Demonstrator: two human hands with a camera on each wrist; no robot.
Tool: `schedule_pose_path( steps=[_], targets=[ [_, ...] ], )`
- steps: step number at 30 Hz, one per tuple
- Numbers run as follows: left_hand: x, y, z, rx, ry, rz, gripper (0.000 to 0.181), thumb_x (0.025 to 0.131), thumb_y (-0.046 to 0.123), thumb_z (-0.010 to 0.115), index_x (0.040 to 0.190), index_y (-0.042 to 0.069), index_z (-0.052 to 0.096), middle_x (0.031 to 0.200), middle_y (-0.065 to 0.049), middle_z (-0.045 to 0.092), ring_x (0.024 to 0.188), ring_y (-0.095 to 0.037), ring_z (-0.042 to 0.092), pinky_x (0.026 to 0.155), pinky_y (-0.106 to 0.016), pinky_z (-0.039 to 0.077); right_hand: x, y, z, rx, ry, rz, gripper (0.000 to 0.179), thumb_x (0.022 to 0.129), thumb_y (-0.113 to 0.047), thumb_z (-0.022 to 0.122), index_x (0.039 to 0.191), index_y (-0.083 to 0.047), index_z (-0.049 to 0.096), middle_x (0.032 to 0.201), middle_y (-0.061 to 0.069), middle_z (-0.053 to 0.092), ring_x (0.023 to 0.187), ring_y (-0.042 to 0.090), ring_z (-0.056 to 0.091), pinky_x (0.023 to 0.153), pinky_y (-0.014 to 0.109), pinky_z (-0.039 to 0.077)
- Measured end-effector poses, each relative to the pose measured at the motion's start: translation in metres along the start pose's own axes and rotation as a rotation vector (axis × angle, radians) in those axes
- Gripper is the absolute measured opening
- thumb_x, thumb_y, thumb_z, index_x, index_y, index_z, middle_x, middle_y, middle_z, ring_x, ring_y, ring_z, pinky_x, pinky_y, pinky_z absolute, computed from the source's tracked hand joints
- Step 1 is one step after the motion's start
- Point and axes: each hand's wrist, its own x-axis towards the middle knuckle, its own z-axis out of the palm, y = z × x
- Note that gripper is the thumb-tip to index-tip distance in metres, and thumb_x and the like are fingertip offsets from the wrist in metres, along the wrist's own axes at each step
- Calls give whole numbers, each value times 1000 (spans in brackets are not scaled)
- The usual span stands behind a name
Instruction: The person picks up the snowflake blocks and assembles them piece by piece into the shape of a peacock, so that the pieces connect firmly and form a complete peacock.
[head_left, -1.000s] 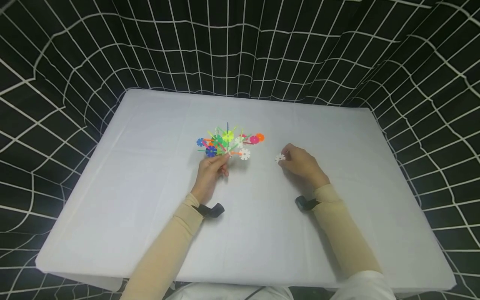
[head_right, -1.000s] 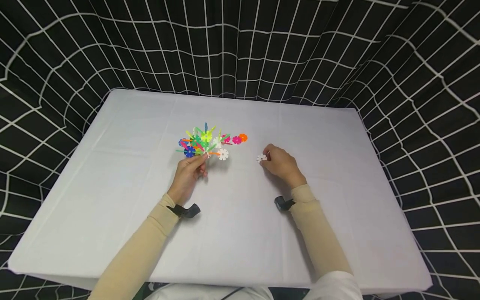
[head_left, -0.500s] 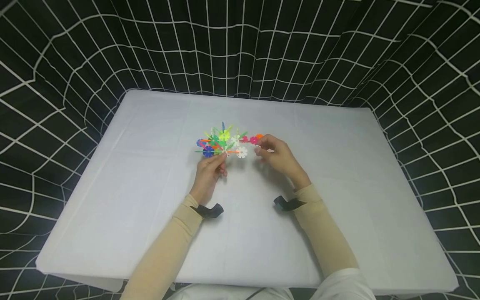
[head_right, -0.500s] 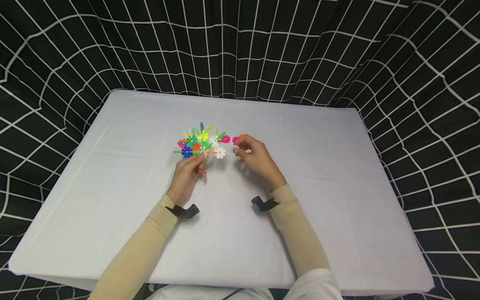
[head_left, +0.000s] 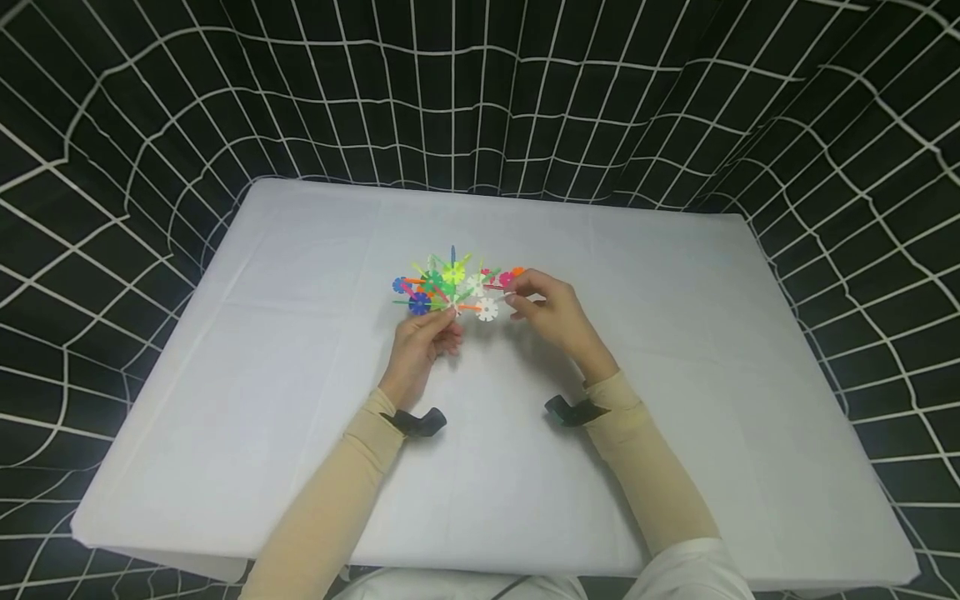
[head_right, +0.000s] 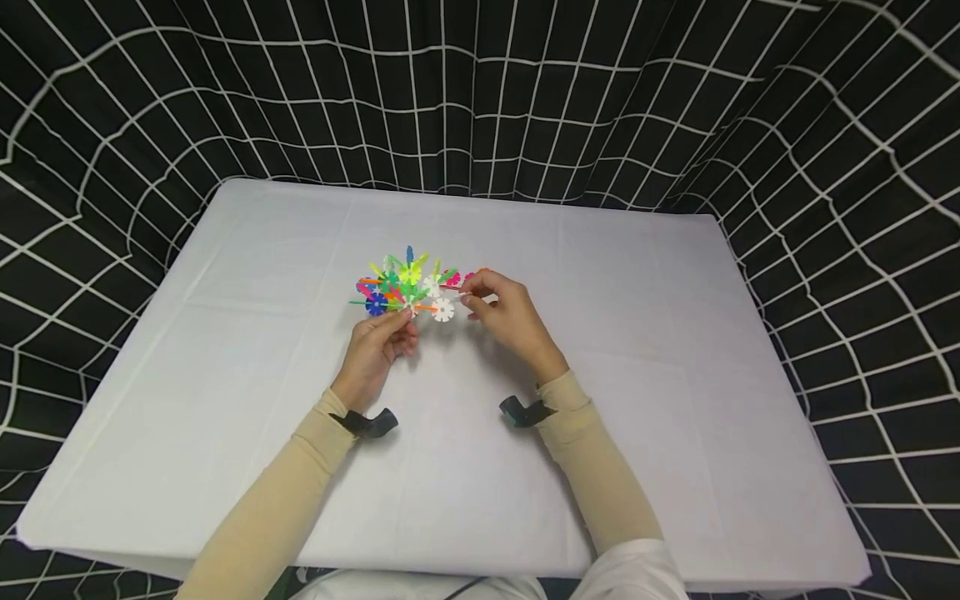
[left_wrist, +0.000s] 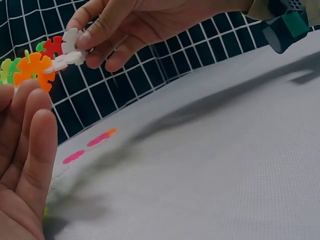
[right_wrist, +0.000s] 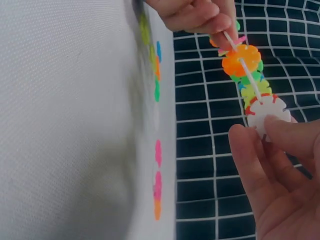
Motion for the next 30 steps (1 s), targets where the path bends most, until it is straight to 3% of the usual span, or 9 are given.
schedule_pose_path(
  steps=[5, 11, 17, 24, 30],
  targets=[
    [0, 1, -2, 9, -16, -18, 44, 100, 26, 65, 120, -13, 60, 89, 0, 76, 82, -12, 74, 67, -23, 58, 0, 0, 2, 17, -22, -33, 11, 93, 5, 66, 103, 1, 67, 103, 17, 67, 88, 34, 71, 79, 41, 63],
    [0, 3, -3, -47, -34, -27, 21, 103, 21, 60, 111, 4, 68, 98, -1, 78, 92, -13, 76, 77, -27, 61, 2, 5, 7, 63, -10, -50, 11, 90, 8, 68, 99, 3, 70, 101, 15, 66, 86, 26, 68, 78, 43, 63],
    [0, 4, -3, -127, -36, -31, 14, 104, 15, 56, 110, 5, 63, 102, -4, 77, 96, -13, 76, 81, -25, 62, 3, 11, 12, 128, -3, -33, 7, 88, 9, 70, 95, 7, 70, 99, 16, 65, 87, 16, 65, 79, 43, 63],
    [1, 4, -3, -111, -43, -38, 10, 104, 15, 57, 103, 5, 58, 97, -5, 75, 93, -14, 76, 84, -25, 61, 3, 14, 10, 42, -9, -13, 5, 87, 5, 72, 88, -1, 72, 97, 14, 70, 88, 16, 63, 71, 24, 58],
    [1, 2, -4, -29, -65, -38, 12, 103, 16, 60, 100, 5, 58, 97, -6, 76, 93, -16, 76, 92, -33, 60, 4, 14, 4, -45, -74, -27, 7, 87, 1, 75, 87, -6, 76, 92, 12, 72, 86, 21, 58, 71, 28, 50]
  ],
)
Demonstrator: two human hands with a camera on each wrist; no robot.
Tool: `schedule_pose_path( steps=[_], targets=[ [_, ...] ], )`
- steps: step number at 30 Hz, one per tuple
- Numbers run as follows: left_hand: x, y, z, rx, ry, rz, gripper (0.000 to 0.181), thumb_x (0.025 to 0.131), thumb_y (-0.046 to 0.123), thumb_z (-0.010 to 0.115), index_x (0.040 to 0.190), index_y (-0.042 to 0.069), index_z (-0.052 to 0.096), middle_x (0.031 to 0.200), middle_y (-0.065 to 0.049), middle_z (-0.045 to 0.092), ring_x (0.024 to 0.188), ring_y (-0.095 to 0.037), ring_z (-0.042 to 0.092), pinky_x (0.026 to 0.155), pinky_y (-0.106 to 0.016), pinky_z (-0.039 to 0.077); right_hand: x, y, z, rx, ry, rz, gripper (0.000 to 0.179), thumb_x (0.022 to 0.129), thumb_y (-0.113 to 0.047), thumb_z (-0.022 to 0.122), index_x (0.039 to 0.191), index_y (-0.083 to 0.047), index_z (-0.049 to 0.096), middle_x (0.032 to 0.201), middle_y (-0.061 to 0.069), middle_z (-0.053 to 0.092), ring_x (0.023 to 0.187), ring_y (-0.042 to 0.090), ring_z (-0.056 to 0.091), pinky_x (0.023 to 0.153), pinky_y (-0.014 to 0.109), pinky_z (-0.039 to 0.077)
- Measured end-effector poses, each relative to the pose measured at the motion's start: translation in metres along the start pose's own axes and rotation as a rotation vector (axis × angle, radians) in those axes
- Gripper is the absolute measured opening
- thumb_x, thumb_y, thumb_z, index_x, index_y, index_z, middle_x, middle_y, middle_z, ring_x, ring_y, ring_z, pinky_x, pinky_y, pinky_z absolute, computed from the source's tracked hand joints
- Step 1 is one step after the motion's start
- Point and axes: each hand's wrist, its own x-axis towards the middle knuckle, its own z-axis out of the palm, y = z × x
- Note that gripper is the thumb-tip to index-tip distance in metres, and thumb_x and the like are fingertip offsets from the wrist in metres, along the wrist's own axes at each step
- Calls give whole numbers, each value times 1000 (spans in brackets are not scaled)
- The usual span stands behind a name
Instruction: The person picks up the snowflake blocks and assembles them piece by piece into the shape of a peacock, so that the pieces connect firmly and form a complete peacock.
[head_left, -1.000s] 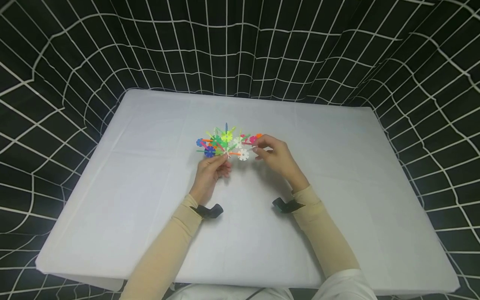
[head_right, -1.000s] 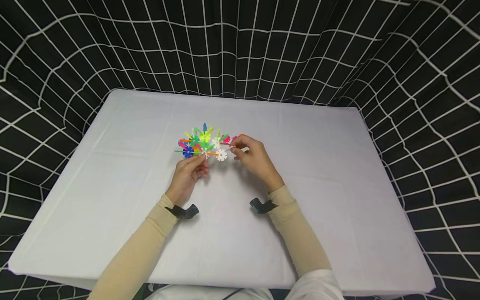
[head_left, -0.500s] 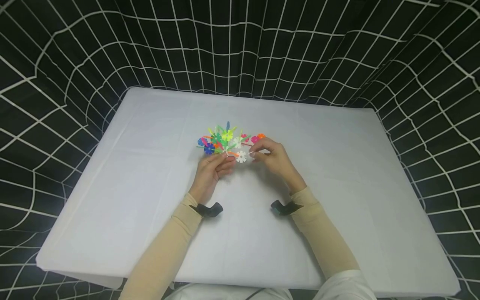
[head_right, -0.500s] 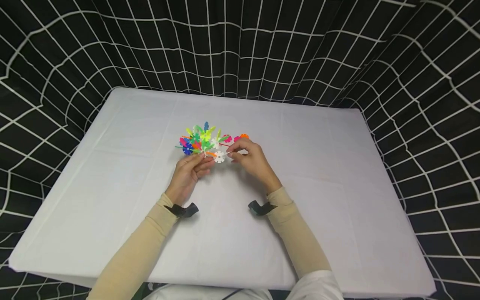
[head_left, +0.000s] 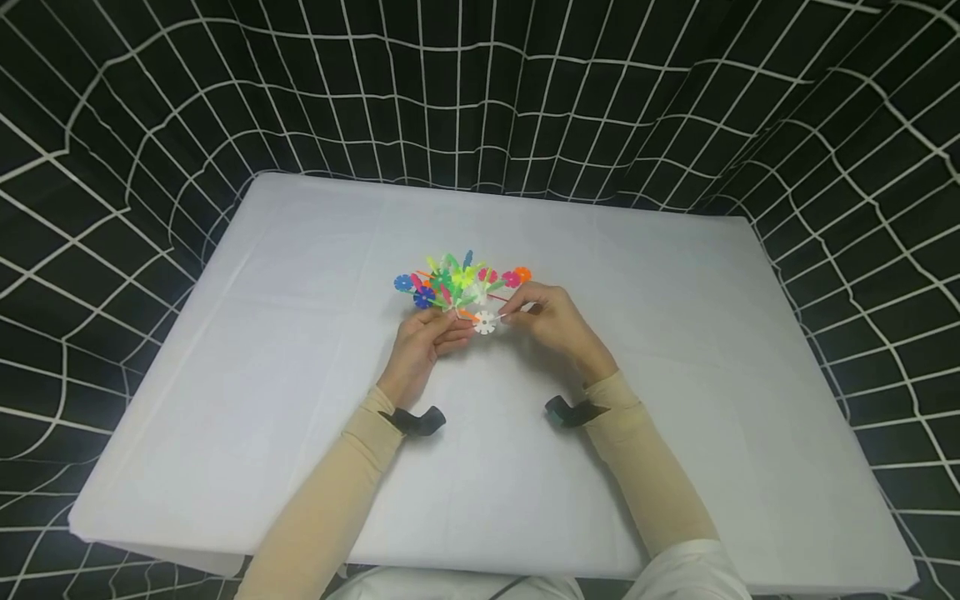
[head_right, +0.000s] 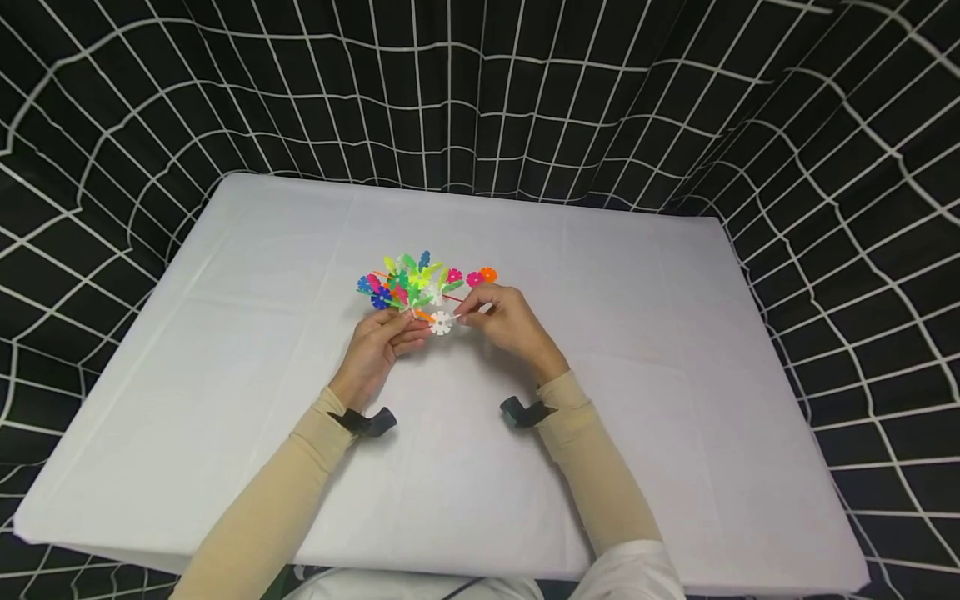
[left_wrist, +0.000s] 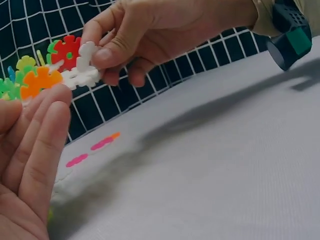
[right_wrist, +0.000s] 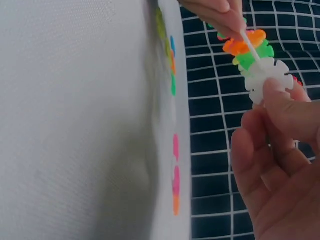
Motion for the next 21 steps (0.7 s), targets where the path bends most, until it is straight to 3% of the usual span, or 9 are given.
schedule_pose_path(
  steps=[7, 13, 21],
  targets=[
    [2, -3, 0, -6, 1, 21, 14, 103, 19, 59, 105, 5, 57, 103, -7, 75, 99, -17, 76, 94, -33, 59, -1, -1, -3, -20, 20, -11, 9, 90, -4, 72, 98, -8, 77, 100, 9, 72, 92, 21, 62, 74, 26, 53],
    [4, -1, 2, -76, 38, 39, 12, 104, 18, 57, 109, 7, 56, 106, -6, 75, 102, -17, 75, 93, -31, 59, 5, 8, -17, 66, 65, 122, 17, 97, -7, 61, 110, -5, 72, 111, 14, 72, 100, 36, 69, 82, 38, 62],
    [2, 1, 2, -117, 69, 61, 16, 105, 17, 55, 116, 7, 54, 111, -7, 74, 103, -16, 74, 94, -32, 59, 35, 31, -24, -244, 57, 285, 29, 101, -15, 55, 127, -5, 66, 128, 16, 65, 112, 32, 59, 99, 48, 52]
  ],
)
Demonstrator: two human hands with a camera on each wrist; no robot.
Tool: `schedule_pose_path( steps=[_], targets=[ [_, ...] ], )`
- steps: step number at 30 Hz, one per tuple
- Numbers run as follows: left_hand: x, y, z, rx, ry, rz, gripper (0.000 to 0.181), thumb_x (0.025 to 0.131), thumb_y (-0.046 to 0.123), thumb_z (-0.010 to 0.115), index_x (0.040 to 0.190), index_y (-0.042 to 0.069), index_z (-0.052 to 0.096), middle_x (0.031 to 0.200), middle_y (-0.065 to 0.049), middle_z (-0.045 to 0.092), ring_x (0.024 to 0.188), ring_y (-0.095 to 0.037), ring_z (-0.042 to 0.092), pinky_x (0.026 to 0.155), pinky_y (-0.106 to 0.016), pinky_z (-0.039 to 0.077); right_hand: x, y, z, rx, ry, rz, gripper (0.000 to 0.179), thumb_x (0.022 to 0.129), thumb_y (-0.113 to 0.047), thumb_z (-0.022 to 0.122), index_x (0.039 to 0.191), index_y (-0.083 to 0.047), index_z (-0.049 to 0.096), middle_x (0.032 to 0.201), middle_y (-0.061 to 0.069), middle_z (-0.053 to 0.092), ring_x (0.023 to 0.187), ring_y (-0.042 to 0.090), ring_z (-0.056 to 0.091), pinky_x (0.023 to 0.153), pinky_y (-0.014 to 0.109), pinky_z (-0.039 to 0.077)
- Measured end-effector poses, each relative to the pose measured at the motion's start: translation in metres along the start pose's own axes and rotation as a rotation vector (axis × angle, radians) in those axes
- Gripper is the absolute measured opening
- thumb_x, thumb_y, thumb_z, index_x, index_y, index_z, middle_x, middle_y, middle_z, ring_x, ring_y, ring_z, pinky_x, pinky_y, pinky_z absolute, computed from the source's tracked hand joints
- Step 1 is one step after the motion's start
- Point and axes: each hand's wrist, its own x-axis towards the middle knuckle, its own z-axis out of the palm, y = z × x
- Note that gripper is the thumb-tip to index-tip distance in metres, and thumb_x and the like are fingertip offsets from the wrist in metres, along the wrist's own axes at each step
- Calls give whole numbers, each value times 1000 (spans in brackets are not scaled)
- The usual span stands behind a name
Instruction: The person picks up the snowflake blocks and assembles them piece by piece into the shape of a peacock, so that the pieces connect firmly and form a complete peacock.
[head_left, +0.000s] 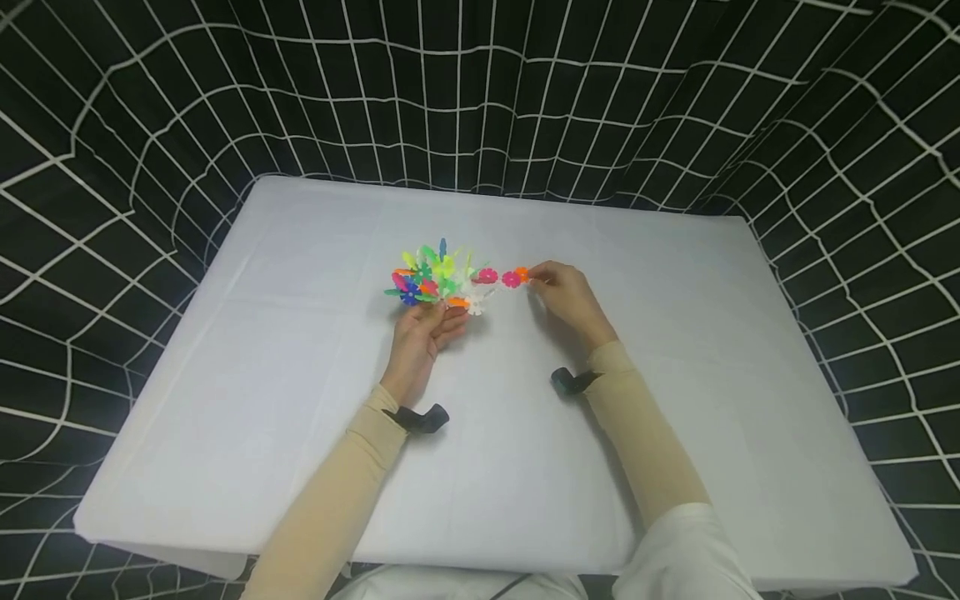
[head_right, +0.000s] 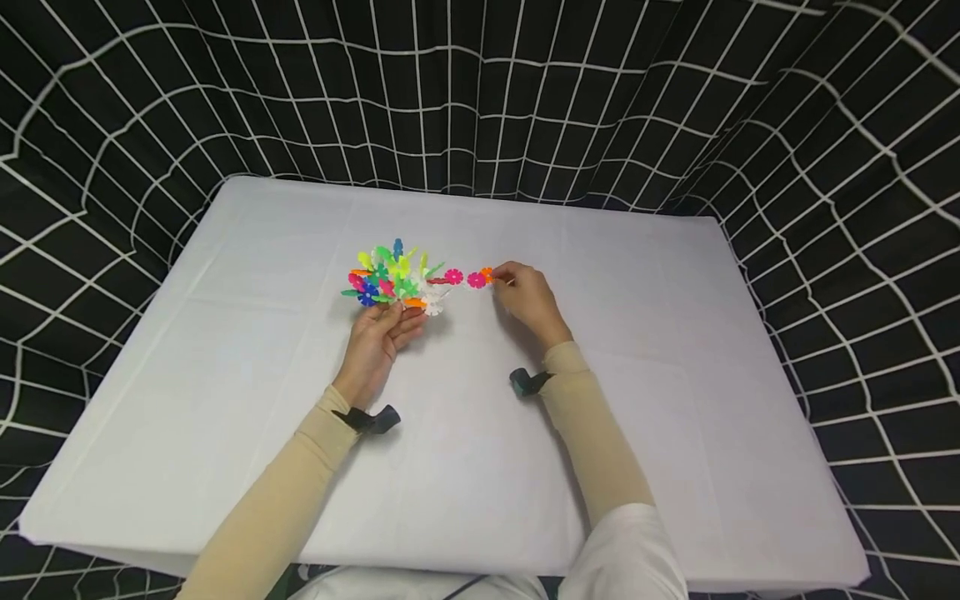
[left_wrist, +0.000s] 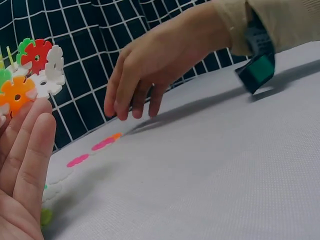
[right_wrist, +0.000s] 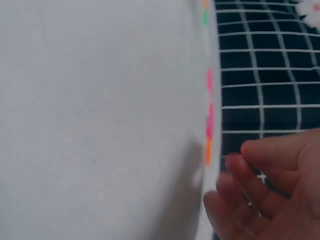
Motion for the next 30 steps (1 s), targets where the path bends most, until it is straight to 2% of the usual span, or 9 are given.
schedule_pose_path(
  steps=[3, 6, 11, 14, 19, 22, 26, 30],
  targets=[
    [-1, -1, -1, -10, 8, -8, 16, 105, 17, 55, 117, 7, 54, 109, -6, 74, 102, -15, 74, 93, -31, 59, 13, 2, 7, -90, -20, 6, 37, 102, -21, 56, 137, -9, 61, 131, 19, 60, 118, 34, 57, 102, 49, 51],
    [-1, -1, -1, -12, 6, -9, 14, 105, 16, 54, 116, 7, 55, 108, -6, 75, 100, -15, 75, 92, -31, 59, 22, 1, 13, -187, -57, -27, 43, 101, -27, 58, 142, -13, 58, 135, 21, 55, 126, 37, 50, 108, 53, 46],
    [0, -2, -1, -7, -13, -12, 11, 105, 16, 55, 113, 8, 57, 106, -5, 76, 100, -15, 75, 90, -31, 60, 27, -2, 19, -291, -64, -32, 40, 96, -27, 67, 134, -14, 65, 136, 18, 53, 130, 35, 41, 109, 53, 45],
    [1, -2, -1, -2, -20, -12, 9, 105, 15, 55, 111, 9, 57, 106, -5, 76, 100, -16, 75, 90, -31, 60, 27, -4, 20, -296, -48, -14, 37, 94, -25, 71, 128, -10, 65, 127, 16, 56, 122, 32, 44, 103, 48, 49],
    [1, -1, -1, -9, -18, -9, 10, 104, 16, 56, 112, 9, 57, 107, -5, 75, 100, -16, 75, 90, -31, 60, 21, -5, 17, -161, -64, 26, 29, 95, -24, 70, 118, -7, 64, 107, 13, 63, 99, 27, 54, 85, 37, 52],
    [1, -1, -1, -24, -13, -6, 12, 105, 16, 55, 113, 9, 56, 108, -5, 75, 101, -15, 75, 92, -31, 60, 8, -7, 14, -25, -72, 20, 25, 96, -24, 69, 114, -7, 67, 106, 12, 66, 91, 24, 57, 78, 32, 52],
    [1, -1, 0, -52, 14, 2, 11, 105, 16, 54, 114, 9, 56, 110, -5, 74, 102, -15, 74, 95, -32, 59, -15, -16, 12, 110, -86, -55, 21, 95, -23, 70, 109, -8, 71, 106, 12, 71, 85, 25, 62, 74, 32, 51],
    [1, -1, 0, -66, 44, 24, 12, 105, 15, 53, 115, 8, 56, 111, -6, 73, 105, -16, 74, 101, -38, 54, -32, -26, 15, 151, -113, -136, 15, 93, -22, 71, 102, -11, 73, 102, 10, 72, 83, 26, 64, 73, 33, 51]
  ],
)
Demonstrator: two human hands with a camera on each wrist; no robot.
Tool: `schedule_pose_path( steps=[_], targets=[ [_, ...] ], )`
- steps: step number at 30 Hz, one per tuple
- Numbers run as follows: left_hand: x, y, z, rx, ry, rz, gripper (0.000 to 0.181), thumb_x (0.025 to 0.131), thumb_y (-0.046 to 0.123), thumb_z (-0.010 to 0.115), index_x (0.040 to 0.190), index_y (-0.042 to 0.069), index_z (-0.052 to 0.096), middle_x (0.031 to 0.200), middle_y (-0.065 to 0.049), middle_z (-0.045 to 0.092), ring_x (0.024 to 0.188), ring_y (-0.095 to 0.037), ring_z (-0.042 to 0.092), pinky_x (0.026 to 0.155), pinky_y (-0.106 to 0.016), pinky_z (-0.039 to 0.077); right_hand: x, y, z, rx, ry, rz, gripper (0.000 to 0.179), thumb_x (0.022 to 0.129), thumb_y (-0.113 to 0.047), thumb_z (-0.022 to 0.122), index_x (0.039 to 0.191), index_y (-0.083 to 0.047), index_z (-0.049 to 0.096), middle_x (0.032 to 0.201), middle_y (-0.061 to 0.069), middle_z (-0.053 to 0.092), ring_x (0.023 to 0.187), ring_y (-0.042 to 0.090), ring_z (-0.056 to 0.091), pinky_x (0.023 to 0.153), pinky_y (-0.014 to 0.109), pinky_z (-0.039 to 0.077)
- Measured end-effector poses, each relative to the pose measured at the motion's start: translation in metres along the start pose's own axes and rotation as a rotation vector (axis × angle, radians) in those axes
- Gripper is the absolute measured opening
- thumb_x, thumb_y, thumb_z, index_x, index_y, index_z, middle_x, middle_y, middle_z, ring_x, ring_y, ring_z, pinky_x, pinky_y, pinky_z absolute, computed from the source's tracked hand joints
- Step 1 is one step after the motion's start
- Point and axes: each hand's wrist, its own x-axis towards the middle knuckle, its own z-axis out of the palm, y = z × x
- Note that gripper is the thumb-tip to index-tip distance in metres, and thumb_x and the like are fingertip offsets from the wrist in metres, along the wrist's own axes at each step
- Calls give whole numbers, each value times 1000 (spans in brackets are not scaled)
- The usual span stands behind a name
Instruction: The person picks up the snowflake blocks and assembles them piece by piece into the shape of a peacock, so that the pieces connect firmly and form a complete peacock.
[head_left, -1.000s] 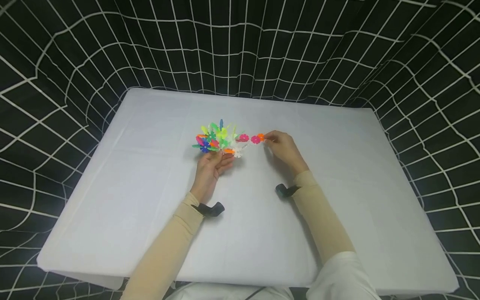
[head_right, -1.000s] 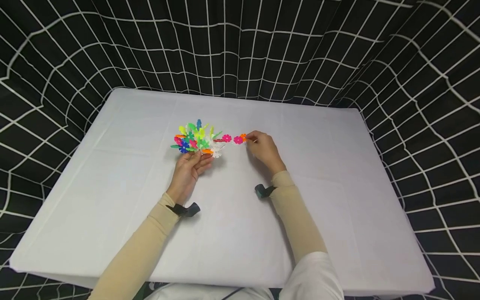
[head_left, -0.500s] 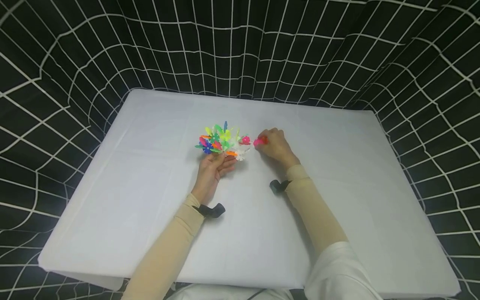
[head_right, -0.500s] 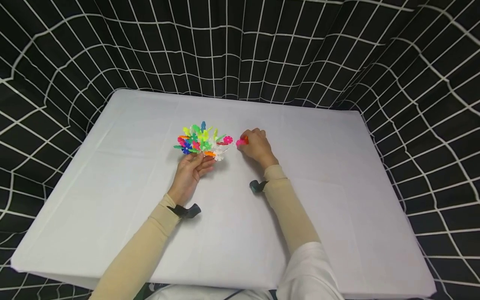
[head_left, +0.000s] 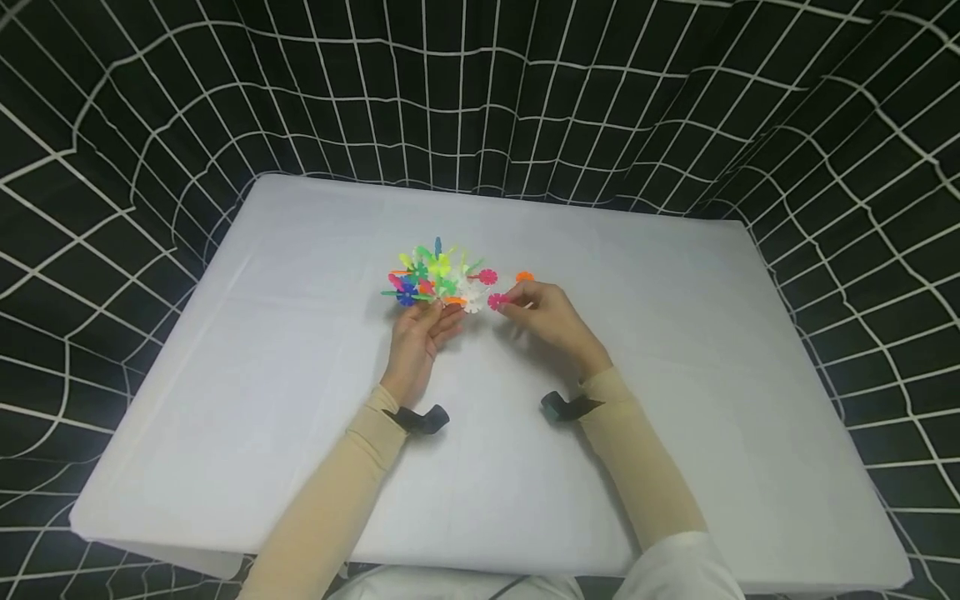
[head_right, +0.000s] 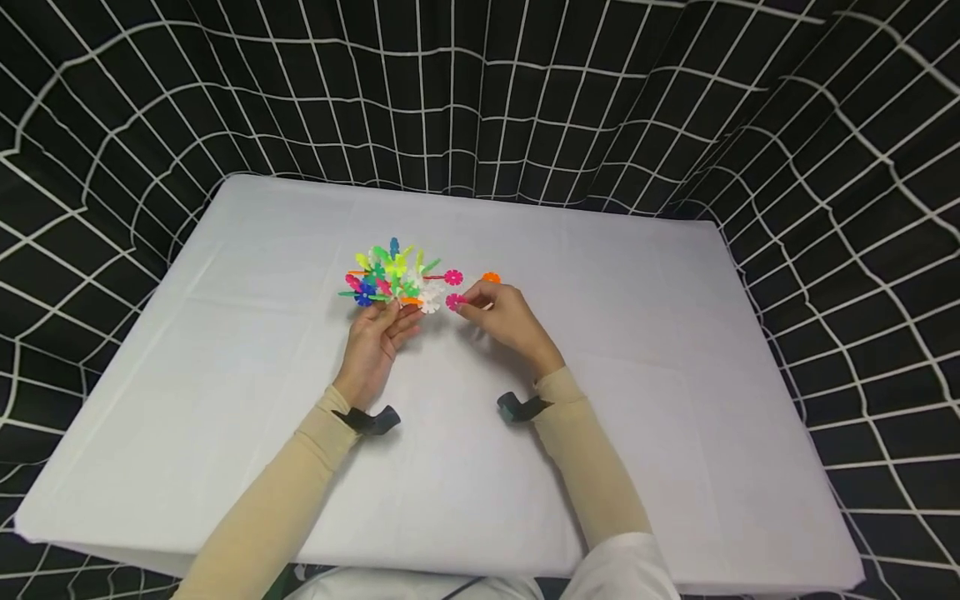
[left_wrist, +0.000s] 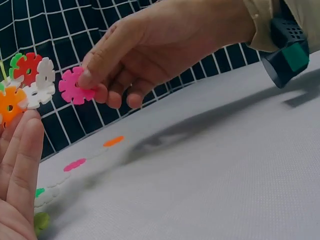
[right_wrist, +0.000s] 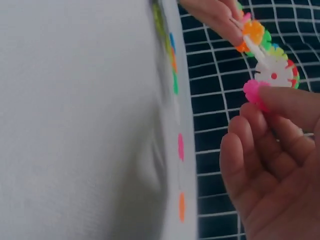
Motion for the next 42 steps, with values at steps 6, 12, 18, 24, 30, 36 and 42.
schedule_pose_path(
  steps=[6, 12, 18, 24, 30, 36, 42],
  targets=[
    [0, -1, -1, 0, 8, 0, 10, 106, 16, 54, 111, 8, 56, 109, -6, 75, 103, -15, 75, 99, -35, 56, -7, -2, 7, -1, 7, -86, 6, 92, -18, 73, 96, -13, 73, 97, 6, 72, 80, 28, 65, 71, 32, 53],
    [-1, -3, 0, -10, 5, 3, 8, 104, 15, 56, 107, 7, 56, 104, -6, 76, 97, -14, 76, 91, -28, 60, -10, -1, 9, -40, 28, -173, 5, 92, -15, 74, 94, -11, 74, 93, 5, 73, 87, 21, 65, 80, 37, 57],
    [-1, -4, 1, 10, -1, 4, 9, 103, 14, 58, 107, 5, 57, 101, -6, 77, 96, -15, 76, 92, -30, 59, -11, -1, 11, -88, 74, -261, 3, 89, -8, 75, 92, -6, 76, 89, 7, 75, 86, 20, 67, 83, 40, 59],
    [-1, -4, 1, 39, -27, 12, 10, 102, 14, 59, 103, 4, 58, 100, -7, 76, 95, -17, 76, 93, -32, 59, -12, -4, 11, -165, 108, -309, 4, 88, -6, 77, 92, -6, 77, 88, 6, 77, 84, 21, 69, 79, 37, 59],
    [-1, -3, 0, 69, -20, 15, 7, 102, 10, 59, 102, 3, 60, 99, -8, 76, 94, -17, 76, 93, -34, 59, -15, -8, 11, -223, 118, -306, 6, 87, -4, 77, 93, -6, 78, 88, 7, 77, 83, 21, 68, 78, 37, 57],
    [-1, 0, 1, 72, -17, 6, 7, 103, 9, 57, 100, 2, 59, 97, -8, 76, 92, -17, 76, 92, -33, 59, -15, -8, 14, -222, 140, -311, 7, 87, -5, 77, 94, -5, 79, 88, 7, 77, 81, 21, 68, 77, 36, 57],
    [-1, 1, 0, 65, -28, -8, 8, 102, 9, 58, 100, 1, 59, 96, -9, 76, 92, -18, 77, 92, -35, 59, -15, -7, 16, -225, 149, -321, 7, 87, -4, 77, 93, -5, 79, 87, 7, 77, 81, 20, 67, 76, 35, 56]
  ],
)
